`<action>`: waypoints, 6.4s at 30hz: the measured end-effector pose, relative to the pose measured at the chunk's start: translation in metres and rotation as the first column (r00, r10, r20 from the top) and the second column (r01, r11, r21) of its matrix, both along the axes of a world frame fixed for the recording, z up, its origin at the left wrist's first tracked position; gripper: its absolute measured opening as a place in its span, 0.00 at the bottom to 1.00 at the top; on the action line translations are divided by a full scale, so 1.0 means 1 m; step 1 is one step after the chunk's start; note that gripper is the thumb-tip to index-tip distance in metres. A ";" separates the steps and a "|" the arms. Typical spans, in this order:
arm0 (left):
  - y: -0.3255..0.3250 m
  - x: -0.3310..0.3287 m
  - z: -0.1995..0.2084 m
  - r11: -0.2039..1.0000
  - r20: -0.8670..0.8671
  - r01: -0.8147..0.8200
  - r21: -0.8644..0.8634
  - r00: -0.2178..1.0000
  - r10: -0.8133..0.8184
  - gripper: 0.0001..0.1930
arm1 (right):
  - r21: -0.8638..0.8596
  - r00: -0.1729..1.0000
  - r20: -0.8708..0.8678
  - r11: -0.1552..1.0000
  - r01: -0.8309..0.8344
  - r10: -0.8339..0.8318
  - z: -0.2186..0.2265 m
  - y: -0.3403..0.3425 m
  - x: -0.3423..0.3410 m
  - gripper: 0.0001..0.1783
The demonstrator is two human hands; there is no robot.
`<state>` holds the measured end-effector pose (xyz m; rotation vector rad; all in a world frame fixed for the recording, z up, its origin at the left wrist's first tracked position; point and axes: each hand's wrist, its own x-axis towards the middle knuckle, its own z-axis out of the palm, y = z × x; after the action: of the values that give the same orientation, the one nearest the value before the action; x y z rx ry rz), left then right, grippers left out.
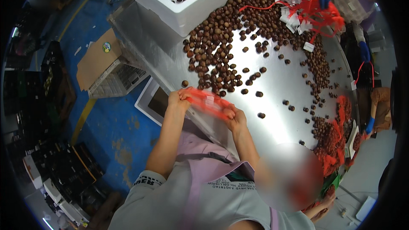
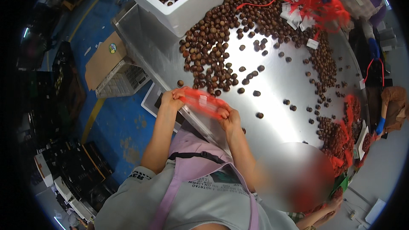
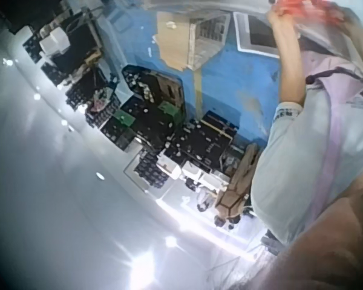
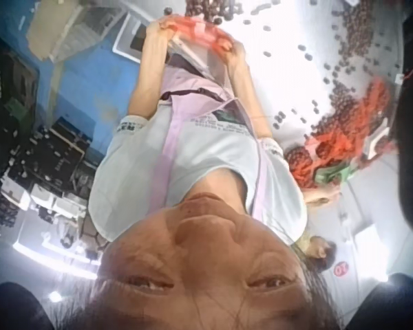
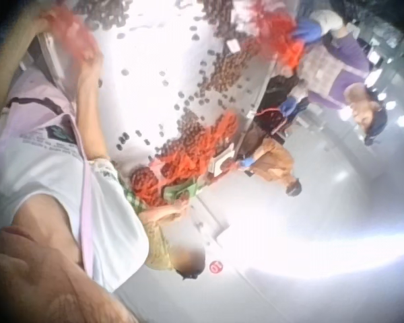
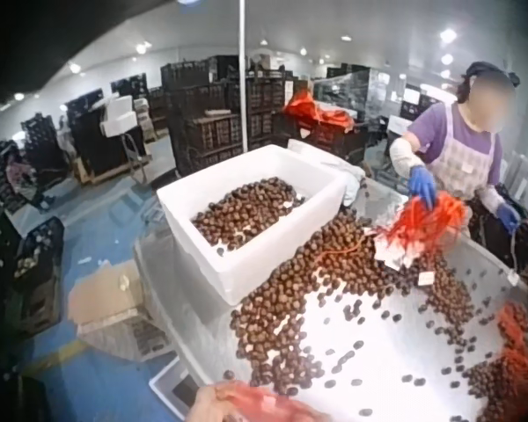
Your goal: The person scoops chestnuts from a large pile on a metal table into red mesh bags, ties the bags, and places them aside. Other workers are visible in the background performing similar tasks.
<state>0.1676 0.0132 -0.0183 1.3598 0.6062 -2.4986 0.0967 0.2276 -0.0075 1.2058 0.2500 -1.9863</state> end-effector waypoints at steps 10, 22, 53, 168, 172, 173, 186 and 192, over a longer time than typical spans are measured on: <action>-0.051 -0.099 0.004 0.934 0.223 0.160 -0.320 0.971 -0.090 0.17 | -0.075 0.997 -0.007 0.994 0.074 -0.075 -0.012 -0.060 -0.103 0.10; -0.050 -0.194 -0.018 0.807 0.260 0.245 -0.538 0.958 -0.117 0.06 | 0.181 0.885 -0.425 0.976 -0.124 0.191 -0.017 -0.099 -0.230 0.08; -0.022 -0.230 0.038 0.398 0.066 0.227 -0.889 0.923 -0.379 0.08 | 0.510 0.113 -0.817 0.800 -0.317 0.565 0.043 -0.118 -0.274 0.19; 0.376 -0.219 0.013 0.425 -0.631 0.897 -0.121 0.261 -0.731 0.19 | 0.214 0.631 -0.533 0.632 0.745 -0.563 0.020 0.373 -0.131 0.20; 0.382 -0.272 0.023 0.498 -0.564 0.863 -0.083 0.372 -0.738 0.20 | 0.468 0.795 -0.492 0.663 0.585 -0.354 -0.029 0.387 -0.208 0.13; 0.384 -0.283 0.019 0.540 -0.583 0.836 -0.098 0.391 -0.712 0.20 | 0.564 0.831 -0.502 0.638 0.524 -0.239 -0.029 0.377 -0.227 0.11; 0.335 -0.346 -0.011 0.773 -0.345 0.496 0.396 0.860 -0.375 0.16 | 0.841 0.732 -0.406 0.536 0.067 0.547 -0.002 0.230 -0.380 0.10; 0.269 -0.370 -0.009 0.874 -0.410 0.315 0.369 0.900 -0.151 0.20 | 0.856 0.591 -0.390 0.514 -0.049 0.706 -0.002 0.153 -0.420 0.11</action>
<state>-0.2027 0.2822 -0.0273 1.1431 1.1978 -2.9832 -0.3233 0.3810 -0.0090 0.5883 1.8412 -1.7823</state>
